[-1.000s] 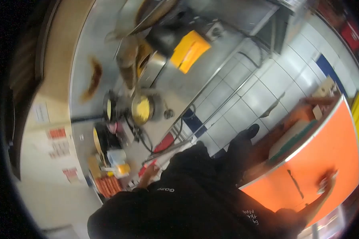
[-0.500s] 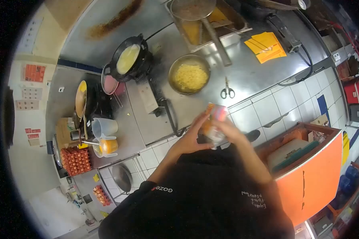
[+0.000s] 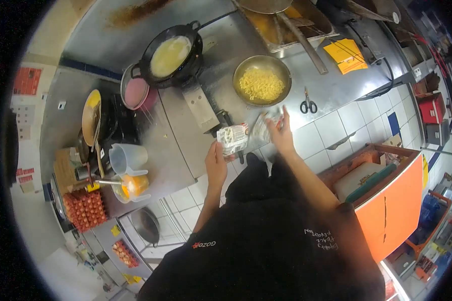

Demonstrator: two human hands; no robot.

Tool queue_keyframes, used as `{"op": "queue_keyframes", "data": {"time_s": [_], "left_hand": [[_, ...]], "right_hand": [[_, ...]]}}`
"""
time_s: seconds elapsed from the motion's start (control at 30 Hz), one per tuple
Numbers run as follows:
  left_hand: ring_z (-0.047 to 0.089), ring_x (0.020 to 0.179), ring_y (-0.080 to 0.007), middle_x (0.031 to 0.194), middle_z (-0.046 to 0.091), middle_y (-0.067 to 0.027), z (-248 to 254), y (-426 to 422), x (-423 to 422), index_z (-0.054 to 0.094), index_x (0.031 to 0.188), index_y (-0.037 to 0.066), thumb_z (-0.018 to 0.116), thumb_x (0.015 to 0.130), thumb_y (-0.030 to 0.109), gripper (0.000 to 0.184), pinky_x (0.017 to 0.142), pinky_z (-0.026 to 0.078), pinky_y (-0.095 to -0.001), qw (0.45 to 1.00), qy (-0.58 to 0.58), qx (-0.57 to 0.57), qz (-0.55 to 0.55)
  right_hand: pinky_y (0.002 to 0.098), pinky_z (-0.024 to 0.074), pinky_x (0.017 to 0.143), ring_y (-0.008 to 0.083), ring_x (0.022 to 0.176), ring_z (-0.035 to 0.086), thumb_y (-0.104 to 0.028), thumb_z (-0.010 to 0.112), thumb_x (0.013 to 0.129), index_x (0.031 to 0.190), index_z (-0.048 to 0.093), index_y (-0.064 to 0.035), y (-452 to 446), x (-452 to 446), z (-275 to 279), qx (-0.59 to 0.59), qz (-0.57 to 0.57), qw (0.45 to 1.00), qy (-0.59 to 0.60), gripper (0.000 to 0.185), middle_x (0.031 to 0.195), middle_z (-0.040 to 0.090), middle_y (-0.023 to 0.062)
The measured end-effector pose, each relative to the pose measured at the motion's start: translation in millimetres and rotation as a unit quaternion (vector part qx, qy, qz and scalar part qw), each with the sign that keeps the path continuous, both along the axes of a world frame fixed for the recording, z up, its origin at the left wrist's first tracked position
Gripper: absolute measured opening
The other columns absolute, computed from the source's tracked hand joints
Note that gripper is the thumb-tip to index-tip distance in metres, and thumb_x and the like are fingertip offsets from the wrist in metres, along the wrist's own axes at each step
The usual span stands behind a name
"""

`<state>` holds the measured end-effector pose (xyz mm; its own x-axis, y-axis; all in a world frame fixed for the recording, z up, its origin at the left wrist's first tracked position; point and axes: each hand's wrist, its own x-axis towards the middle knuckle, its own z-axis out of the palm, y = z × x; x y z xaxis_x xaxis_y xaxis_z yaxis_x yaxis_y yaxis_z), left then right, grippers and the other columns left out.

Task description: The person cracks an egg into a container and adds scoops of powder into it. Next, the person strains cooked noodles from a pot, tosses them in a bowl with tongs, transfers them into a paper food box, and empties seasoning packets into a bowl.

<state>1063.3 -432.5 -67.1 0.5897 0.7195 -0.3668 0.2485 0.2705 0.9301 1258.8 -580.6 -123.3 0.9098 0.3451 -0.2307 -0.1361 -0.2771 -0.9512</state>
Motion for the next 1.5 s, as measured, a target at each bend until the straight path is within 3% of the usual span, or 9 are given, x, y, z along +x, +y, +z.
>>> {"op": "queue_keyframes", "data": {"time_s": [0.1, 0.17, 0.2, 0.27, 0.37, 0.5, 0.73, 0.97, 1.5], "left_hand": [[0.076, 0.076, -0.0204, 0.1, 0.07, -0.0111, 2, -4, 6, 0.063, 0.126, -0.006, 0.056, 0.116, 0.023, 0.031, 0.061, 0.063, -0.0296, 0.997, -0.003, 0.039, 0.061], [0.076, 0.074, -0.02, 0.1, 0.07, -0.0108, 1, -8, 15, 0.063, 0.122, -0.005, 0.058, 0.115, 0.023, 0.029, 0.061, 0.063, -0.0295, 0.997, -0.001, 0.044, 0.061], [0.076, 0.072, -0.0196, 0.101, 0.07, -0.0104, 1, -11, 19, 0.062, 0.117, -0.004, 0.059, 0.115, 0.022, 0.027, 0.06, 0.063, -0.0294, 0.997, -0.002, 0.047, 0.056], [0.075, 0.07, -0.0186, 0.102, 0.07, -0.01, 9, -18, 26, 0.062, 0.115, -0.003, 0.061, 0.113, 0.022, 0.025, 0.059, 0.062, -0.0289, 0.998, 0.01, 0.052, 0.043], [0.072, 0.068, -0.0162, 0.102, 0.07, -0.0093, 16, -23, 35, 0.063, 0.113, -0.001, 0.067, 0.11, 0.021, 0.022, 0.057, 0.058, -0.0281, 0.996, 0.03, 0.077, 0.013], [0.069, 0.071, -0.0145, 0.102, 0.071, -0.0097, 10, -19, 37, 0.067, 0.108, 0.0, 0.076, 0.103, 0.016, 0.019, 0.06, 0.053, -0.0296, 0.966, 0.045, 0.248, -0.058], [0.069, 0.081, -0.0181, 0.102, 0.071, -0.0112, 10, 3, 36, 0.071, 0.108, 0.0, 0.075, 0.102, 0.01, 0.012, 0.072, 0.053, -0.0328, 0.962, -0.011, 0.243, -0.122], [0.07, 0.122, -0.0229, 0.124, 0.067, -0.0096, 71, 35, -3, 0.072, 0.115, -0.002, 0.07, 0.098, -0.004, 0.018, 0.102, 0.063, -0.0391, 0.98, -0.083, 0.107, -0.149], [0.077, 0.078, -0.0235, 0.095, 0.075, -0.011, 0, 158, -139, 0.075, 0.09, -0.001, 0.081, 0.081, 0.002, 0.012, 0.069, 0.065, -0.0335, 0.932, -0.005, 0.344, -0.114]], "right_hand": [[0.0396, 0.0514, 0.104, 0.0318, 0.117, 0.065, -0.027, 0.074, 0.104, 0.161, 0.042, -0.0062, -3, 5, -16, -0.026, -0.053, 0.998, -0.017, 0.069, 0.139, 0.062, 0.0246], [0.0444, 0.051, 0.108, 0.0408, 0.123, 0.066, -0.019, 0.075, 0.099, 0.152, 0.053, -0.0056, -6, 2, 37, -0.156, -0.033, 0.908, -0.388, 0.059, 0.145, 0.058, 0.0259], [0.0444, 0.051, 0.108, 0.0408, 0.123, 0.066, -0.019, 0.075, 0.099, 0.152, 0.053, -0.0056, -3, -2, 44, -0.155, -0.03, 0.909, -0.385, 0.059, 0.145, 0.058, 0.0259], [0.0466, 0.0521, 0.107, 0.0435, 0.123, 0.065, -0.012, 0.074, 0.095, 0.139, 0.063, -0.0059, 4, -14, 55, 0.041, 0.282, 0.93, -0.232, 0.046, 0.147, 0.056, 0.0226], [0.0439, 0.0557, 0.101, 0.0383, 0.123, 0.066, -0.01, 0.073, 0.096, 0.133, 0.068, -0.0068, 21, -20, 71, 0.055, 0.326, 0.929, -0.165, 0.038, 0.142, 0.059, 0.0171], [0.043, 0.0586, 0.094, 0.0385, 0.119, 0.068, -0.009, 0.073, 0.095, 0.134, 0.068, -0.0078, 25, -13, 66, 0.066, 0.33, 0.925, -0.176, 0.039, 0.136, 0.06, 0.0155], [0.0454, 0.0581, 0.084, 0.0395, 0.099, 0.069, -0.002, 0.071, 0.095, 0.12, 0.068, -0.0022, 22, -23, 66, 0.014, 0.32, 0.889, -0.326, 0.025, 0.116, 0.064, 0.0158], [0.0466, 0.0558, 0.083, 0.0393, 0.096, 0.068, 0.001, 0.07, 0.096, 0.108, 0.071, -0.0006, 48, -85, 123, 0.009, 0.216, 0.93, -0.297, 0.012, 0.103, 0.067, 0.0169], [0.0376, 0.0593, 0.077, 0.0284, 0.087, 0.075, -0.01, 0.07, 0.103, 0.106, 0.072, 0.0032, 175, -188, 59, 0.017, 0.378, 0.923, -0.072, 0.014, 0.101, 0.072, 0.0168]]}}
